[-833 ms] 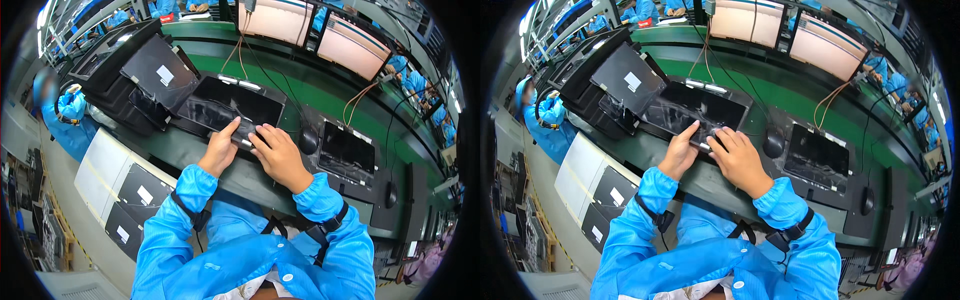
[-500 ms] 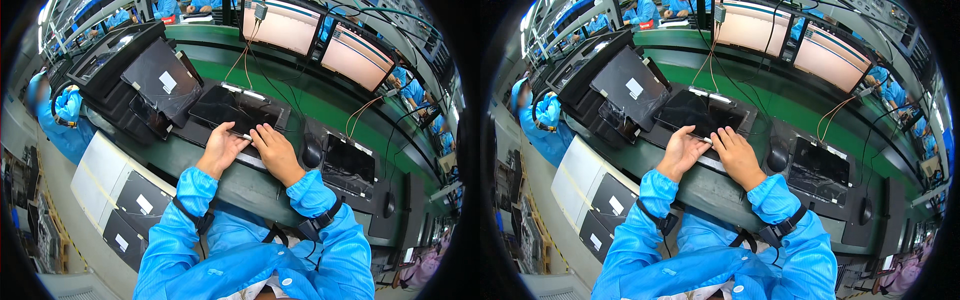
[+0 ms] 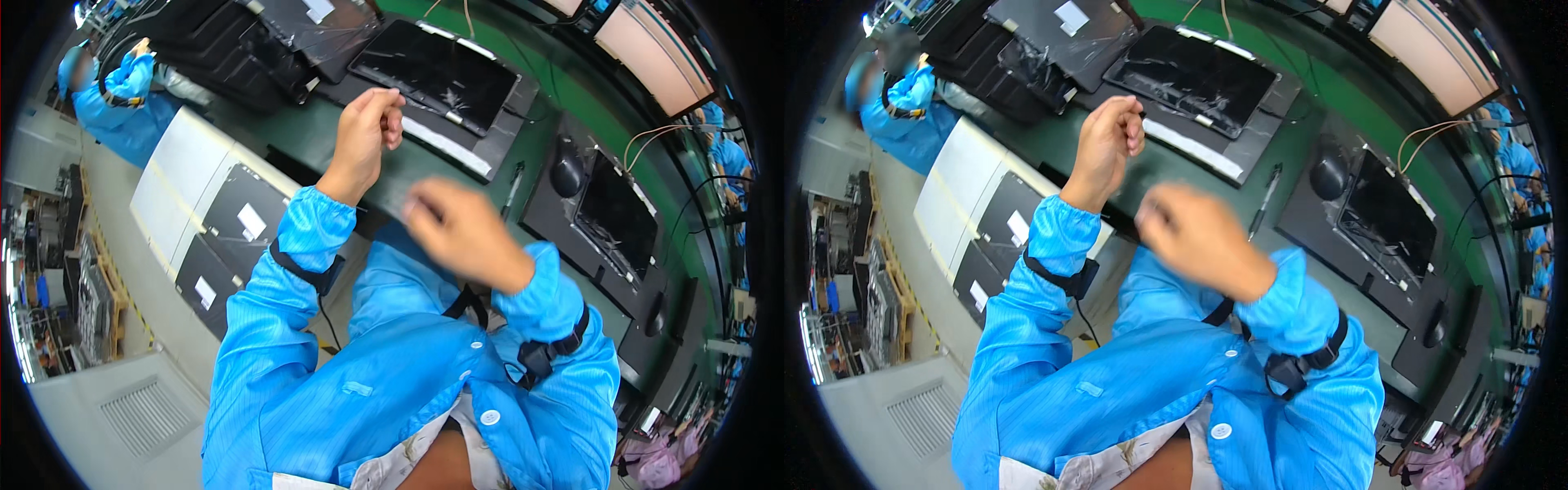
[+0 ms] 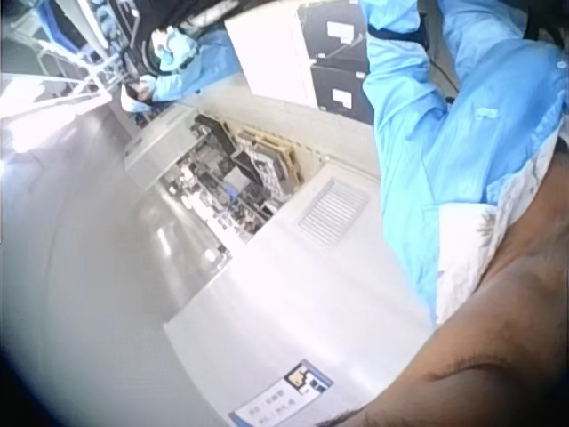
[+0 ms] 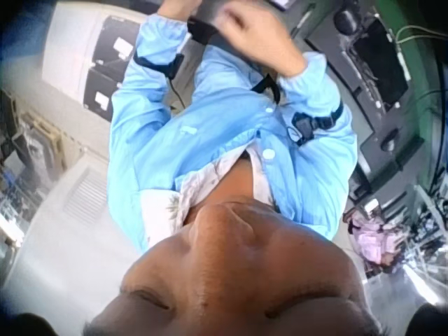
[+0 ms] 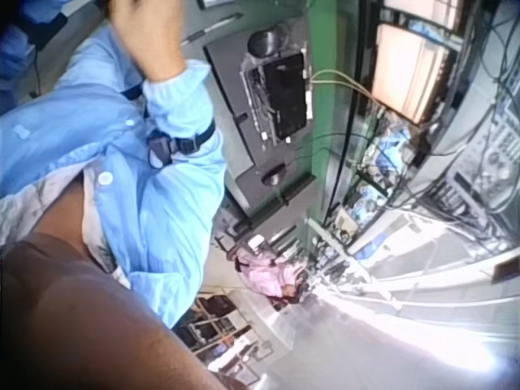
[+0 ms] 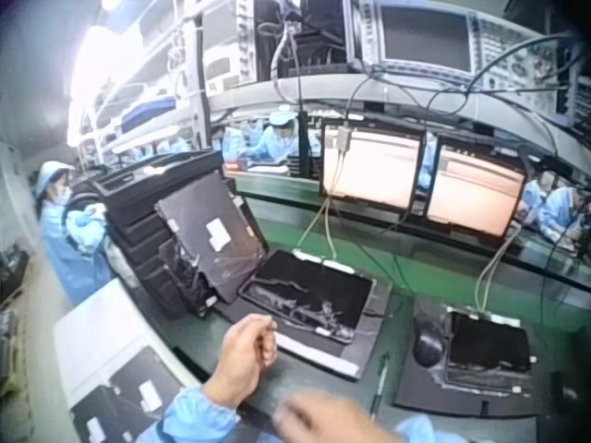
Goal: Inspecting, labeling, and organizing electronic display panels on an assembly line.
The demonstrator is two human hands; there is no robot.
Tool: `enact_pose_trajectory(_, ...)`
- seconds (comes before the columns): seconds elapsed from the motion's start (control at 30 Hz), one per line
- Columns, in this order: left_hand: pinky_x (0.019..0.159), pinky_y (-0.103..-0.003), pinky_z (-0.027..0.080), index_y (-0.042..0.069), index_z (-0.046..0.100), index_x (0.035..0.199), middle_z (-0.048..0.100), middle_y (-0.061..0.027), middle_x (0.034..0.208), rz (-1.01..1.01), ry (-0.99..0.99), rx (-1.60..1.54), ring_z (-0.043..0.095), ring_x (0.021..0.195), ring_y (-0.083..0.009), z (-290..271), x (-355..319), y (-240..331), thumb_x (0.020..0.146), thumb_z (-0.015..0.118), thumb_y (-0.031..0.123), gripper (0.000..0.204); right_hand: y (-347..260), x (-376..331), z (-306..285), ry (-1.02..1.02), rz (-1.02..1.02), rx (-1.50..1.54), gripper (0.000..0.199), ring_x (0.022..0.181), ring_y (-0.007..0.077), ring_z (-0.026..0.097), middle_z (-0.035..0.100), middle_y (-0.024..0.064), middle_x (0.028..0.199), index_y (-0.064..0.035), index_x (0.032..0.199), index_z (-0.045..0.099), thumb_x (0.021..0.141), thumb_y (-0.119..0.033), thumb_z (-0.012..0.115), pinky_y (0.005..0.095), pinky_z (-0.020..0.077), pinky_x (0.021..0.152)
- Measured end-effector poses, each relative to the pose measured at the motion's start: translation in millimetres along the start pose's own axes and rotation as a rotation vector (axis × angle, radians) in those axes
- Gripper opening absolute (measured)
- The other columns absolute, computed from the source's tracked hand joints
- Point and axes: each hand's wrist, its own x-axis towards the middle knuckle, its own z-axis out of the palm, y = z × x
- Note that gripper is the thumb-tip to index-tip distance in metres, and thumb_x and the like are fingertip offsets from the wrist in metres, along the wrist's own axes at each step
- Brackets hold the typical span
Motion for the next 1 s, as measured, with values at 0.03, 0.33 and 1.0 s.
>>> enact_pose_trajectory(0.03, 0.056, -0.03, 0.036, 0.004, 0.059, 0.095, 0.05, -0.0014, 0.066, 0.044, -0.022, -0.068, 0.047, 0.06, -0.012, 0.1, -6.5, 5.0, 0.101, 0.059, 0.024, 0.021, -13.9, -13.8, 23.6, -0.129, 0.094, 0.166, 0.053, 0.088, 0.0389, 0.068, 0.067, 0.02, 0.113, 0.0006, 0.132, 0.059, 0.093, -0.033, 0.07, 0.0451, 0.0542, 0.077)
enact_pose_trajectory(0.33, 0.057, -0.032, 0.035, 0.003, 0.063, 0.094, 0.047, -0.0015, 0.064, 0.065, -0.153, -0.429, 0.044, 0.06, -0.0155, 45.5, -89.4, 41.5, 0.101, 0.054, 0.025, 0.025, 2.4, -26.8, 170.5, -0.604, 0.07, 0.798, 0.069, 0.09, 0.0223, 0.069, 0.069, 0.014, 0.118, -0.005, 0.151, 0.044, 0.094, -0.028, 0.077, 0.0381, 0.0568, 0.083)
enact_pose_trajectory(1.0, 0.057, -0.024, 0.036, 0.002, 0.067, 0.088, 0.055, -0.0001, 0.068, -0.581, -1.197, -0.317, 0.046, 0.061, -0.0053, 123.2, -246.6, -55.2, 0.105, 0.06, 0.026, 0.03, -47.8, -27.0, 118.0, -0.781, -0.056, 0.223, 0.054, 0.086, 0.0256, 0.071, 0.075, 0.0154, 0.097, -0.0033, 0.114, 0.073, 0.099, -0.055, 0.062, 0.0354, 0.0542, 0.079)
